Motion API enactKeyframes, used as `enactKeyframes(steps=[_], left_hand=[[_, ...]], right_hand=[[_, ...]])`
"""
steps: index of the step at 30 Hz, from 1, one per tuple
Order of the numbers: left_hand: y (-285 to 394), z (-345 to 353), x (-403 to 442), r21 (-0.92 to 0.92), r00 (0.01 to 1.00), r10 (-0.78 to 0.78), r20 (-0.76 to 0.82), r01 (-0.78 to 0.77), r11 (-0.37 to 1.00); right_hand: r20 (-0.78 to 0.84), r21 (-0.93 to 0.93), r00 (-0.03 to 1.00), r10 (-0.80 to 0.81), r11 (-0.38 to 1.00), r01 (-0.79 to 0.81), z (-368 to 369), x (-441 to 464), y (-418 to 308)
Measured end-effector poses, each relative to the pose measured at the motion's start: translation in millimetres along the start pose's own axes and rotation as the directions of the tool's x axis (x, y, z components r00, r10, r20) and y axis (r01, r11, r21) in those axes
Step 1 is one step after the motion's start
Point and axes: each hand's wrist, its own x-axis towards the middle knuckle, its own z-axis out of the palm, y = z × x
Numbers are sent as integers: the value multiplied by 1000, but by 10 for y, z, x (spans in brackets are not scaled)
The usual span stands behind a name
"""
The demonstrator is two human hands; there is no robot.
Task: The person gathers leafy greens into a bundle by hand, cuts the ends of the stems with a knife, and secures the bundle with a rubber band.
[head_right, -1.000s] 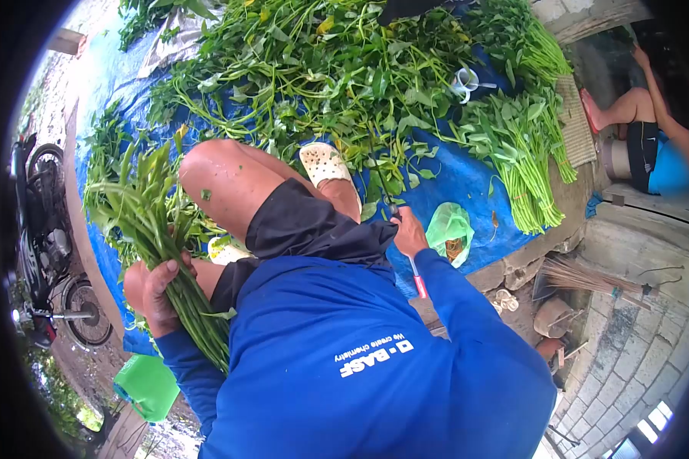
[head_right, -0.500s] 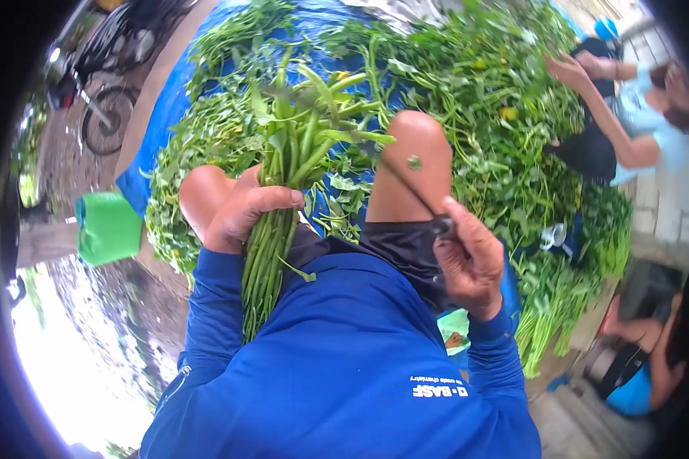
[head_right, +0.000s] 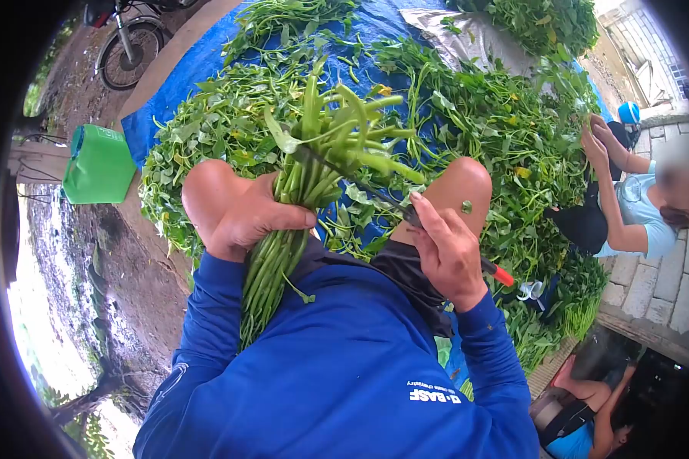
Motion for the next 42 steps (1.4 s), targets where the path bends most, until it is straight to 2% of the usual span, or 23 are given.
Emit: enactKeyframes(steps=[2, 4, 5, 7, 9, 10, 11, 12, 16, 20, 21, 22, 25, 27, 29, 35, 36, 37, 38, 39, 40, 41, 42], left_hand=[[-35, -35, -31, -45, 994, -108, -10, 108, 993], [-22, 5, -71, -140, 999, -16, -33, 11, 990], [9, -13, -80, -183, 998, 37, -58, -47, 982], [-38, -117, -147, -186, 997, 40, -60, -51, 981], [-50, -236, -201, -181, 997, 49, -65, -60, 982], [79, -154, -307, -219, 984, 6, -176, -45, 975], [40, -221, -375, -270, 981, 29, -193, -82, 959], [20, -323, -439, -317, 978, 46, -204, -110, 942], [-2, -309, -429, -300, 968, 70, -241, -143, 943], [123, -335, -488, -337, 991, 43, -127, -84, 938], [164, -353, -544, -357, 995, 31, -92, -62, 932], [178, -369, -596, -396, 998, -12, -69, -16, 918], [288, -297, -619, -391, 985, -144, 95, 170, 905], [220, -80, -480, -365, 981, -155, 116, 187, 912], [71, 7, -166, -347, 964, -143, 226, 217, 913], [-16, 587, 318, -167, 956, -220, 193, 253, 953], [-25, 652, 357, -148, 949, -226, 219, 261, 954], [-28, 721, 390, -128, 941, -231, 246, 268, 955], [-23, 808, 414, -121, 940, -247, 235, 280, 952], [-37, 852, 445, -103, 932, -261, 252, 294, 950], [-47, 889, 475, -87, 923, -274, 270, 307, 948], [-55, 919, 507, -73, 915, -284, 286, 316, 946], [-59, 945, 534, -58, 909, -274, 315, 307, 950]], right_hand=[[38, 9, 998, 46, 999, -46, 117, 112, -44], [107, 66, 989, 100, 992, -107, 184, 304, -2], [91, 87, 994, 62, 994, -70, 193, 385, 31], [71, 148, 997, -8, 989, -3, 264, 454, 21], [72, 109, 997, 12, 994, -20, 241, 370, 75], [72, 85, 997, 23, 996, -30, 181, 266, 142], [77, 57, 996, 37, 998, -41, 105, 148, 226], [136, 17, 972, 193, 980, -197, 55, 43, 279], [-116, 185, 960, 254, 955, -231, 72, -177, 430], [-350, 11, 819, 455, 876, -482, -47, -617, 604], [-439, -108, 819, 369, 884, -456, 30, -881, 838], [-433, -76, 762, 482, 823, -563, 99, -1175, 986], [-336, 45, 526, 781, 571, -820, 518, -2205, 1292], [-348, -117, 512, 786, 505, -855, 1120, -3207, 1607], [-220, 18, 330, 918, 342, -940, 1549, -3913, 1515], [62, -165, 151, 986, 160, -973, 1565, -4166, 1544], [-22, -213, 243, 970, 233, -949, 1280, -3699, 1571], [-223, -85, 702, 676, 704, -705, 1013, -3427, 1704], [-263, 434, 527, 808, 587, -684, 607, -2624, 1413], [-250, 450, 630, 735, 665, -596, 133, -1888, 1053], [-275, 449, 796, 539, 804, -389, -178, -1343, 772], [-267, 271, 936, 230, 950, -156, -412, -926, 544], [-240, 210, 968, 70, 977, -18, -572, -540, 259]])
